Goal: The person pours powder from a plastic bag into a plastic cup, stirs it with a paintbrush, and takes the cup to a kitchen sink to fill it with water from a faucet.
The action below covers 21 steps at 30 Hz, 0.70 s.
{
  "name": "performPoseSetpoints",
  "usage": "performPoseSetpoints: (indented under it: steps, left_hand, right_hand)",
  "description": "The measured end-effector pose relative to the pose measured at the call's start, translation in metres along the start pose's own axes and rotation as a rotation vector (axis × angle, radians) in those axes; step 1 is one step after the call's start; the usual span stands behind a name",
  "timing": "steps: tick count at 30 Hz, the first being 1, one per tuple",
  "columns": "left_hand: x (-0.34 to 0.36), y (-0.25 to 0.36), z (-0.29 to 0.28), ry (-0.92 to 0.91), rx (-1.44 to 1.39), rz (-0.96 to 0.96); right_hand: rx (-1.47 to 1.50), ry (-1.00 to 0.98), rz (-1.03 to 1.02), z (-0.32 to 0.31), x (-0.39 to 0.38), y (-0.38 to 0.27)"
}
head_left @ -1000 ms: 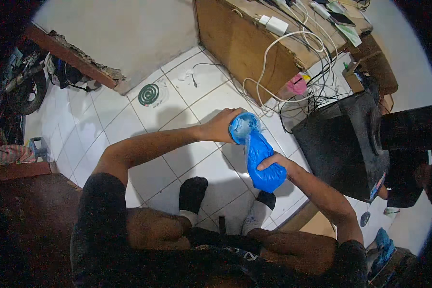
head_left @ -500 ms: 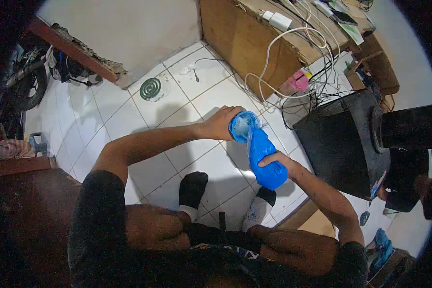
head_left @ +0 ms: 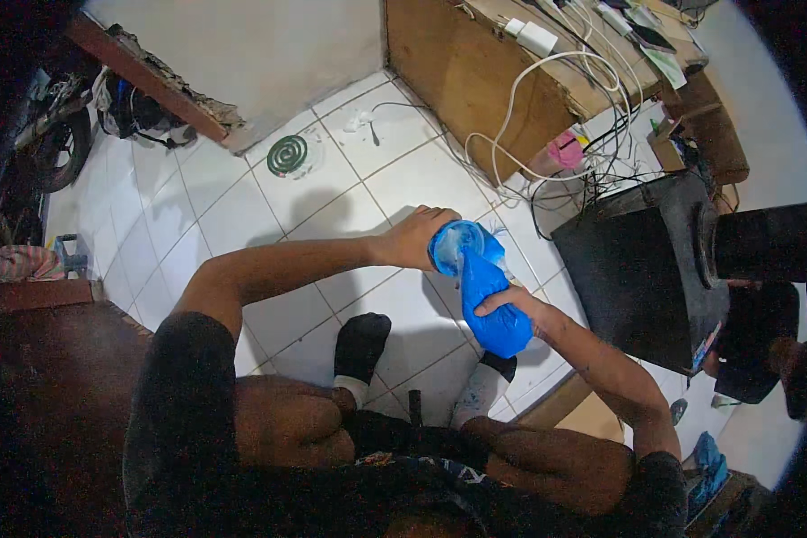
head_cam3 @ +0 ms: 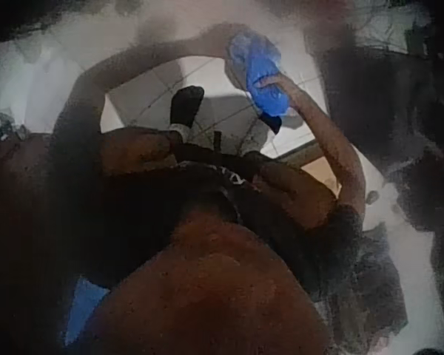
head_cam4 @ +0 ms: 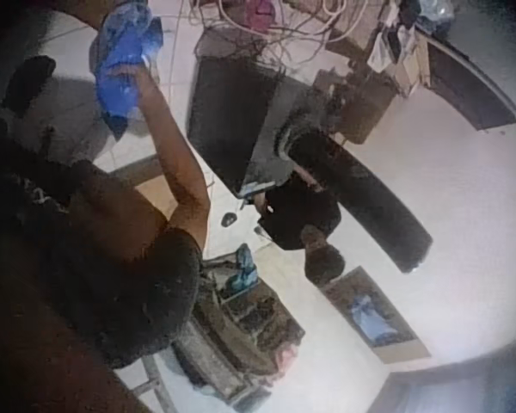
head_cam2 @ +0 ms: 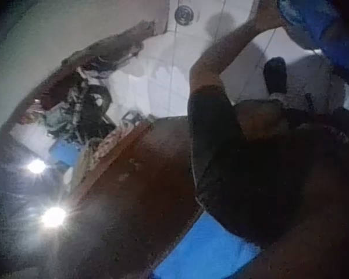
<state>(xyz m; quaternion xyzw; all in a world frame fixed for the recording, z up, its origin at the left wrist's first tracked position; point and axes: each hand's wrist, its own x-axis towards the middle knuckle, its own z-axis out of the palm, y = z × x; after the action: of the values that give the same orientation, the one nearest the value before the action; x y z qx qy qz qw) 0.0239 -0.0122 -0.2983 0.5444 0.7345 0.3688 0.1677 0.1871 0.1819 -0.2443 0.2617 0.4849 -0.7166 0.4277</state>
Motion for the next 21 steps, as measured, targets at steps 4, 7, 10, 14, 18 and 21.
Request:
performPoseSetpoints:
  steps: [4, 7, 10, 14, 18, 21]
  left_hand:
    - [-0.008, 0.002, 0.004, 0.045, 0.048, -0.039]
    - [-0.012, 0.0, 0.007, 0.031, -0.034, -0.064]
    - [-0.017, -0.006, 0.008, -0.033, -0.273, -0.104]
    - [-0.021, 0.002, 0.004, -0.054, -0.304, -0.056]
    - [-0.026, 0.003, 0.005, -0.073, -0.318, -0.072]
    - [-0.029, 0.0, 0.01, -0.082, -0.25, -0.055]
  right_hand:
    - [0.013, -0.011, -0.022, 0.006, -0.001, 0.0]
    - [-0.086, 0.047, -0.01, 0.009, -0.004, -0.005]
    - [-0.161, 0.116, 0.039, 0.021, -0.016, -0.021]
    - [-0.169, 0.088, 0.073, 0.027, -0.023, -0.031]
    - [-0.212, 0.107, 0.086, 0.029, -0.021, -0.031]
    - [-0.244, 0.102, 0.093, 0.033, -0.022, -0.036]
